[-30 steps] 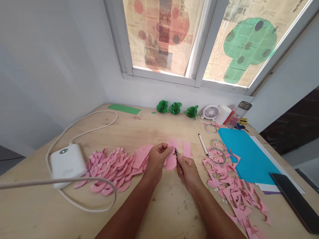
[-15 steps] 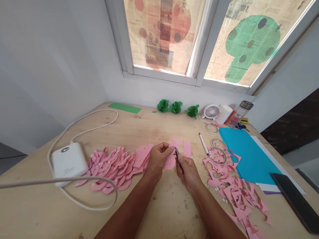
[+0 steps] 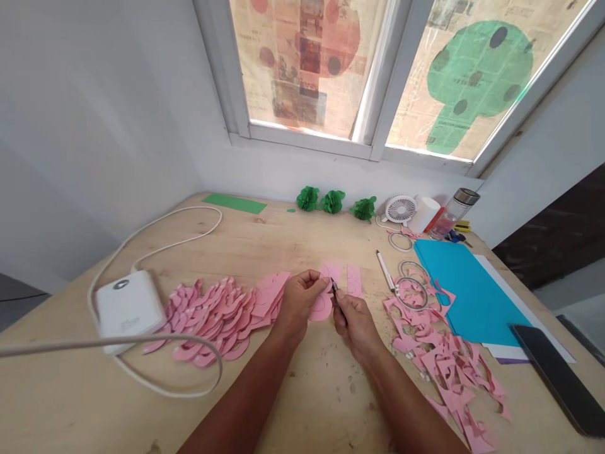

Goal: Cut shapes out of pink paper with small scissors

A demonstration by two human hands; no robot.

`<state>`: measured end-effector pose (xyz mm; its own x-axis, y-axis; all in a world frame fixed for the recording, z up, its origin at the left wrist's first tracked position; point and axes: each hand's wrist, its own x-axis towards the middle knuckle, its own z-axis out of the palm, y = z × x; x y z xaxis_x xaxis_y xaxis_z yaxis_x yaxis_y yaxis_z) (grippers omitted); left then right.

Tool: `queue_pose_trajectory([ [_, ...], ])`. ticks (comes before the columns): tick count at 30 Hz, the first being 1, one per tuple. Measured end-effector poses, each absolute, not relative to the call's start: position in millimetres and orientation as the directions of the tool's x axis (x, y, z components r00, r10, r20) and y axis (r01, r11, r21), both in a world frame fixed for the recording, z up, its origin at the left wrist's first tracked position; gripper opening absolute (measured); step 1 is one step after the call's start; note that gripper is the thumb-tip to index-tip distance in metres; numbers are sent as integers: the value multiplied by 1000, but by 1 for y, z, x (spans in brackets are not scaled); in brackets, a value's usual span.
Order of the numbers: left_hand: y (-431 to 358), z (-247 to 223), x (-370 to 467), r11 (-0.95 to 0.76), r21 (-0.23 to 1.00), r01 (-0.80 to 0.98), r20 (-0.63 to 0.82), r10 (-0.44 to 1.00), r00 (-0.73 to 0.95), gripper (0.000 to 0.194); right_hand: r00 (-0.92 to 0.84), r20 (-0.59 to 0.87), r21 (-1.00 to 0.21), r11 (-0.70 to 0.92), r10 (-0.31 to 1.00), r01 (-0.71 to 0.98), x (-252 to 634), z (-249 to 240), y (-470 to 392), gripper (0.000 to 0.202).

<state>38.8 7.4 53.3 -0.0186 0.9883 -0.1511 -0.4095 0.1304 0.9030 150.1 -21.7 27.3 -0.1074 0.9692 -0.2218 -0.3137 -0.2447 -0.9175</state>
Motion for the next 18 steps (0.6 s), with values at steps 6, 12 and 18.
queue_pose_trajectory([
  [6,8,54,38,131,901,-415,-155,988,-25,24,-97,-235,-921,-253,967,-296,149,27,-22,45],
  [12,6,56,38,140,895,-424,-165,986,-22,23,-73,-240,-931,-251,968,-264,150,25,-21,43],
  [18,4,61,38,176,901,-395,-198,980,-15,25,-80,-247,-932,-259,966,-254,152,23,-20,42],
])
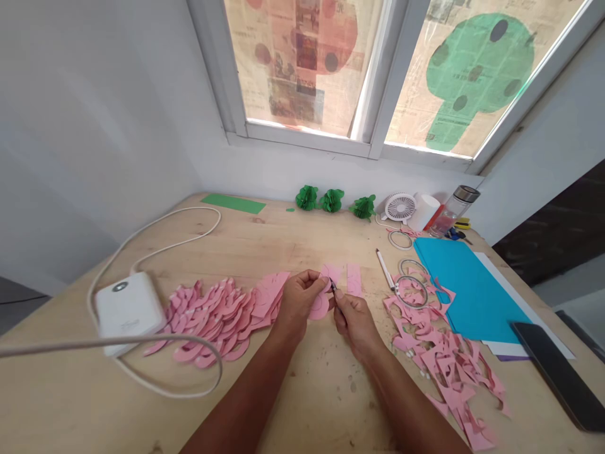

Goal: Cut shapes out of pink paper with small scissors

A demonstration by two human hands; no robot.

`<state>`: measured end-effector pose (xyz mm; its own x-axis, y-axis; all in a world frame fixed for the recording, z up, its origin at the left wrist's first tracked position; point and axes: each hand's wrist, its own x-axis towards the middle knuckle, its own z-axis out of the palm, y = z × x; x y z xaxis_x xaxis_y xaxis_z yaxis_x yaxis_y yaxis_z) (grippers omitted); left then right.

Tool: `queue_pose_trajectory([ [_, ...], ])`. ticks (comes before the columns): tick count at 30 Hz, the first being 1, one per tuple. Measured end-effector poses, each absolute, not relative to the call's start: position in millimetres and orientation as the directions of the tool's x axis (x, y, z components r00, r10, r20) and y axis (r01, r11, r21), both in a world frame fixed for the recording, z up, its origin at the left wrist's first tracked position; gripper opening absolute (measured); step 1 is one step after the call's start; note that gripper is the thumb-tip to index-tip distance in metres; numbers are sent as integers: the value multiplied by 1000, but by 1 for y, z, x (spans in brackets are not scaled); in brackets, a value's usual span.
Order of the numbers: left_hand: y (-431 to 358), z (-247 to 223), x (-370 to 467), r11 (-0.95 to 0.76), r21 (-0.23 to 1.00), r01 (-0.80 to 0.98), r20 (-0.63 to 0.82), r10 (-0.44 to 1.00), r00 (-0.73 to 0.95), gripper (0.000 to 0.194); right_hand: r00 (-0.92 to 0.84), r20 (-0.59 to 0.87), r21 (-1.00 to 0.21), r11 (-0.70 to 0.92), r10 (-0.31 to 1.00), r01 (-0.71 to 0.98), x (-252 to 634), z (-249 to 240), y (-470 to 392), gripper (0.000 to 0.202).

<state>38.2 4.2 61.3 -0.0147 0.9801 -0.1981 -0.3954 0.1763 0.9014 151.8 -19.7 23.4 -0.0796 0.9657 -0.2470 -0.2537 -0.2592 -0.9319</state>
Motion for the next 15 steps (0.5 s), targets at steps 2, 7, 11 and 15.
queue_pose_trajectory([
  [2,4,63,38,193,895,-402,-212,977,-2,26,-81,-240,-933,-253,967,-256,152,24,-20,42],
  [7,4,64,38,226,883,-412,-240,971,19,25,-73,-238,-936,-249,968,-248,152,25,-20,42],
  [11,4,63,38,220,885,-410,-233,972,18,25,-59,-235,-939,-242,970,-244,151,26,-20,42],
  [15,4,62,40,224,876,-427,-238,971,22,25,-55,-235,-939,-242,970,-246,150,26,-20,42],
])
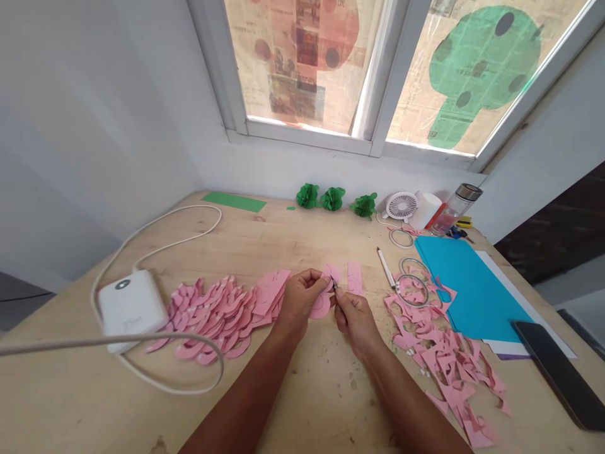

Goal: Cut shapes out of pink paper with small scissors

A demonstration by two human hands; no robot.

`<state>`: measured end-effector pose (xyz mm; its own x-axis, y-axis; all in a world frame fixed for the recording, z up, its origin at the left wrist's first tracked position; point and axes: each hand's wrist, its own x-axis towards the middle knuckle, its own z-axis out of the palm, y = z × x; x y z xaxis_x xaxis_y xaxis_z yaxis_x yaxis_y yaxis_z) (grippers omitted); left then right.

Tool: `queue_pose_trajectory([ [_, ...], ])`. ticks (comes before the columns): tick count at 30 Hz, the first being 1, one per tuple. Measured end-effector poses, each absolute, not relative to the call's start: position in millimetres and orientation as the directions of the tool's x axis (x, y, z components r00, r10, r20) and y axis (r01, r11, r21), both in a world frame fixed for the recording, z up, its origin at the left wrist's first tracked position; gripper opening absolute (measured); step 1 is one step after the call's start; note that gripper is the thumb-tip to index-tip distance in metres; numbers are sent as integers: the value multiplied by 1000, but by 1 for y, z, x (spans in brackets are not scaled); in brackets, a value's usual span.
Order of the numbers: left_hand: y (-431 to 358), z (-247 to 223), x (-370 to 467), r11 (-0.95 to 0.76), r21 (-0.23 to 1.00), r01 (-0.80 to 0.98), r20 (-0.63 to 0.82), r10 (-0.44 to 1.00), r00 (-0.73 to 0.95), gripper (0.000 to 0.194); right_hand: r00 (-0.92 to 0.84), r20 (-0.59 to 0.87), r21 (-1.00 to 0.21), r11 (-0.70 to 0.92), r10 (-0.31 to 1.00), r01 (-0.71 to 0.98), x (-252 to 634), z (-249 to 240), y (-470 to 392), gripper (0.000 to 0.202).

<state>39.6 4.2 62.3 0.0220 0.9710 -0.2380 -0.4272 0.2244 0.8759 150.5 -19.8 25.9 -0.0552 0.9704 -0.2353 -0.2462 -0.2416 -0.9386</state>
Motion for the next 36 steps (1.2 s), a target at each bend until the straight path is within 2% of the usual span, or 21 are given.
queue_pose_trajectory([
  [10,4,60,41,206,885,-417,-211,977,34,24,-38,-212,-950,-215,976,-227,153,26,-20,41],
  [17,8,55,34,84,934,-347,-108,993,-49,17,-42,-207,-962,-211,978,-173,154,25,-19,41],
  [31,7,55,36,201,849,-488,-213,977,31,19,-26,-173,-973,-175,985,-150,151,25,-19,48],
  [36,7,55,36,254,808,-532,-227,967,117,20,-26,-180,-969,-182,983,-166,151,24,-20,48],
])
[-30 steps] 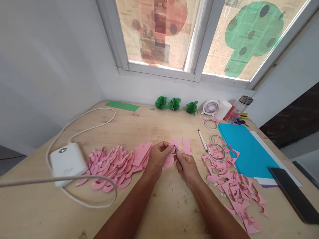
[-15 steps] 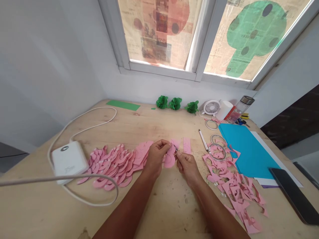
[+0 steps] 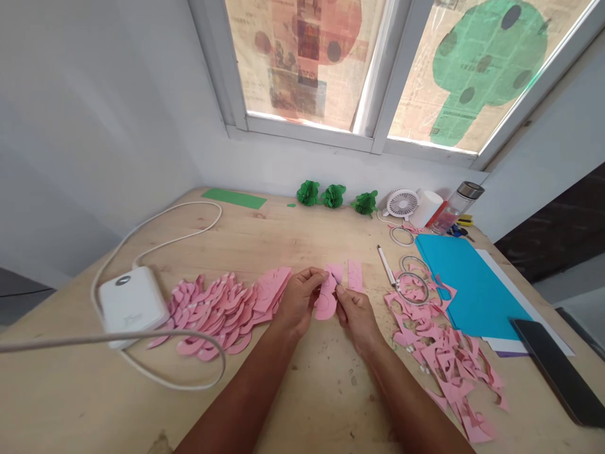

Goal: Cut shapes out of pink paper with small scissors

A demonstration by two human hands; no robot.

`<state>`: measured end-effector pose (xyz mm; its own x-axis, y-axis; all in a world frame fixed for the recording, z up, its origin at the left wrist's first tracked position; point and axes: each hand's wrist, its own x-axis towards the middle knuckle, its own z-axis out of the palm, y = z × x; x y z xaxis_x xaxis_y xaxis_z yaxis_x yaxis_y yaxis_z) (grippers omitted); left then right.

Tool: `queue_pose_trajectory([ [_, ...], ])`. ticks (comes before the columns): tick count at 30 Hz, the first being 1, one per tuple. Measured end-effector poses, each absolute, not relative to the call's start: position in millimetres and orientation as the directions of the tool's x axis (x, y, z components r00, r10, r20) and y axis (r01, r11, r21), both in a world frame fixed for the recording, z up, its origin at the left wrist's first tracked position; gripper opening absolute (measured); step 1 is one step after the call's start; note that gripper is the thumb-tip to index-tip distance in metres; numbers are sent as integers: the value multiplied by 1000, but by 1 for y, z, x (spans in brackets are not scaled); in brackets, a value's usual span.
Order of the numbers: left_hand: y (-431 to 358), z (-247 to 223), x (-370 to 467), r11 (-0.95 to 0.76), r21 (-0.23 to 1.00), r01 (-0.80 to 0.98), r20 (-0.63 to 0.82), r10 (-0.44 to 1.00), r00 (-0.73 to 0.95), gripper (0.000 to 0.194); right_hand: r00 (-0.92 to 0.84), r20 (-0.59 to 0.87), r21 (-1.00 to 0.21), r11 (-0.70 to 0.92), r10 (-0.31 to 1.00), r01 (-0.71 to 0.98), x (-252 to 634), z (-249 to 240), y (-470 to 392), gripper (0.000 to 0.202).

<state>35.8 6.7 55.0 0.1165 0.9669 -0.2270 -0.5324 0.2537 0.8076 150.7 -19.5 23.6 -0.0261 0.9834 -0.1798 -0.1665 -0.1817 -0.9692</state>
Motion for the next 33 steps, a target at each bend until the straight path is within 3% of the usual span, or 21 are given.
queue_pose_trajectory([
  [21,5,62,33,379,680,-628,-254,925,282,17,-98,-197,-924,-218,975,-315,152,25,-20,43],
  [33,3,59,36,292,764,-576,-194,955,226,21,-1,-186,-952,-180,983,-247,152,23,-18,43],
])
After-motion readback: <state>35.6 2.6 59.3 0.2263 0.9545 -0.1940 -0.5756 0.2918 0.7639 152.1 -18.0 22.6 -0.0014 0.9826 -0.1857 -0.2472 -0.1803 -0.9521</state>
